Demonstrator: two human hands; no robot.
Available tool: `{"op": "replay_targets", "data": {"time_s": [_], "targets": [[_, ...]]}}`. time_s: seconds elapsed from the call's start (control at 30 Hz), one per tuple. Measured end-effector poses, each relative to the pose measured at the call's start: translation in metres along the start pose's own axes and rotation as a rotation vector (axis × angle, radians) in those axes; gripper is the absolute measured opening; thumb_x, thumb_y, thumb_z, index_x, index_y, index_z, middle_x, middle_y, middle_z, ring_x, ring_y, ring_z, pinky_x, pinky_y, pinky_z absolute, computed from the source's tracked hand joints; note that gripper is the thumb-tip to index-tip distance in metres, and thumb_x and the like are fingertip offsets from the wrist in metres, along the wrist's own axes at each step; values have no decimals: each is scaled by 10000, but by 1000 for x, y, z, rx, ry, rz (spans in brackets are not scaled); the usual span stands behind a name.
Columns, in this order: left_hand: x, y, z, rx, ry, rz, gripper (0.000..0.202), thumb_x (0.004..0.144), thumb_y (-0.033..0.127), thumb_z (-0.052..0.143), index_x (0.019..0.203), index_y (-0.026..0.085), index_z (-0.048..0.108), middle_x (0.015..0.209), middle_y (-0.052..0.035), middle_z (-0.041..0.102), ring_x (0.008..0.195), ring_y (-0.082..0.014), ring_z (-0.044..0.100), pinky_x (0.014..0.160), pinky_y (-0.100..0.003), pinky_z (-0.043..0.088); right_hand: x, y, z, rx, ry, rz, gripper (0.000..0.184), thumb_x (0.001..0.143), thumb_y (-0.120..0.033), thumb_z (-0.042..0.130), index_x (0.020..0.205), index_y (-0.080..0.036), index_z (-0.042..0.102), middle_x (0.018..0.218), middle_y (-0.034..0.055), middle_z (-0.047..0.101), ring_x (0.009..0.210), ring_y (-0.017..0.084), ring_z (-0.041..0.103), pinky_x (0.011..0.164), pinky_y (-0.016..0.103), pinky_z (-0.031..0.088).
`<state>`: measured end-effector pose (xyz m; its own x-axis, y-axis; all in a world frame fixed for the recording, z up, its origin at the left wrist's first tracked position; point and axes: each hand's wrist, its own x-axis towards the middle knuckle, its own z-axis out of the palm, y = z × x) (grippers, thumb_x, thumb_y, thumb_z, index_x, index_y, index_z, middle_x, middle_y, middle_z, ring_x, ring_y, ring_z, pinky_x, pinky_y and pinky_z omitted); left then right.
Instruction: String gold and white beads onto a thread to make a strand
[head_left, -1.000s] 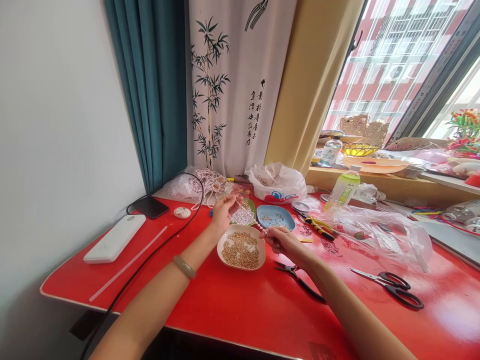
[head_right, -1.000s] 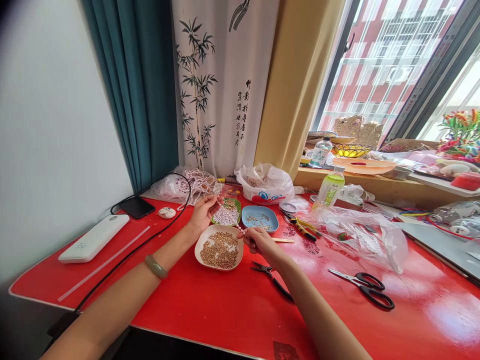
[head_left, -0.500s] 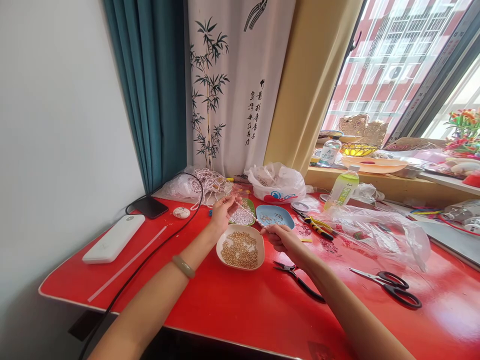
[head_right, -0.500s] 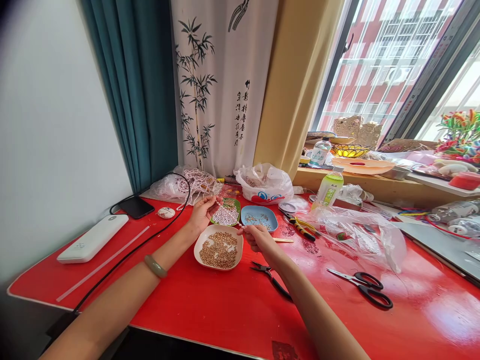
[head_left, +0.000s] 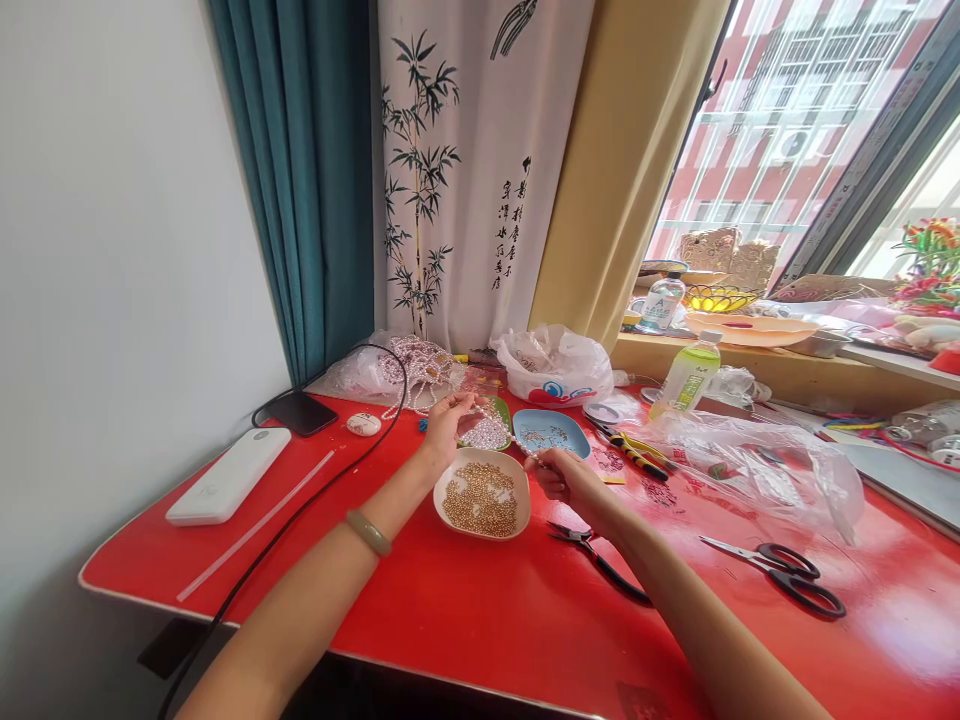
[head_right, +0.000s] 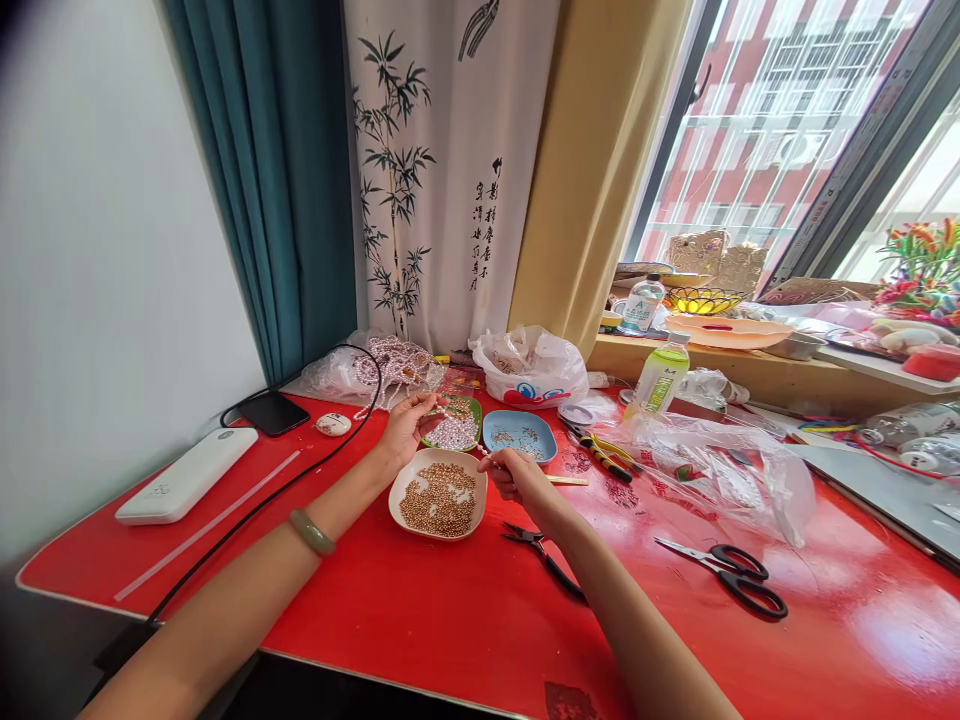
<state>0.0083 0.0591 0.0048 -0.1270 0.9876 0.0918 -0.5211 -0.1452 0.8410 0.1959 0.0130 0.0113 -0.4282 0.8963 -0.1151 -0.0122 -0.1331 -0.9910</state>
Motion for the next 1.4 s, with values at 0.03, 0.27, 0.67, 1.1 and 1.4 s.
{"op": "replay_targets", "data": {"time_s": [0.03, 0.27, 0.67, 1.1, 1.4], "targets": [[0, 0, 0, 8, -1, 0, 107, 631, 222, 631, 700, 152, 587, 769, -36, 639, 565, -89, 592, 510, -172, 450, -1, -1, 1, -13, 13, 6, 174, 663, -263, 429, 597, -132, 523, 467, -91, 159, 397, 45, 111, 397, 224, 68], [-1, -1, 1, 41, -13, 11, 132, 623, 246, 634, 709, 159, 584, 776, -32, 642, 569, -92, 599, 515, -170, 451, -6, -6, 4, -136, 50, -66, 211, 669, -237, 391, 522, -143, 509, 424, -54, 292, 406, 61, 271, 414, 224, 185], [-5, 3, 5, 15, -48, 4, 126, 628, 218, 631, 712, 145, 573, 751, -29, 644, 563, -97, 609, 491, -155, 456, -5, -6, 3, -82, 69, -62, 205, 635, -210, 404, 448, -150, 461, 397, -68, 243, 383, 54, 203, 412, 234, 156], [5, 5, -5, -47, 20, 6, 64, 657, 156, 600, 711, 135, 571, 750, -27, 640, 539, -82, 602, 459, -142, 453, -9, -7, 5, -50, -9, 16, 227, 690, -268, 418, 693, -117, 587, 463, -40, 387, 419, 63, 312, 433, 212, 223], [8, 6, -8, -90, 48, 4, 44, 679, 135, 579, 722, 133, 570, 743, -33, 642, 573, -94, 614, 463, -144, 457, -3, -2, -1, -96, 7, 42, 226, 681, -245, 428, 689, -94, 595, 477, -48, 349, 408, 44, 239, 404, 220, 107]]}}
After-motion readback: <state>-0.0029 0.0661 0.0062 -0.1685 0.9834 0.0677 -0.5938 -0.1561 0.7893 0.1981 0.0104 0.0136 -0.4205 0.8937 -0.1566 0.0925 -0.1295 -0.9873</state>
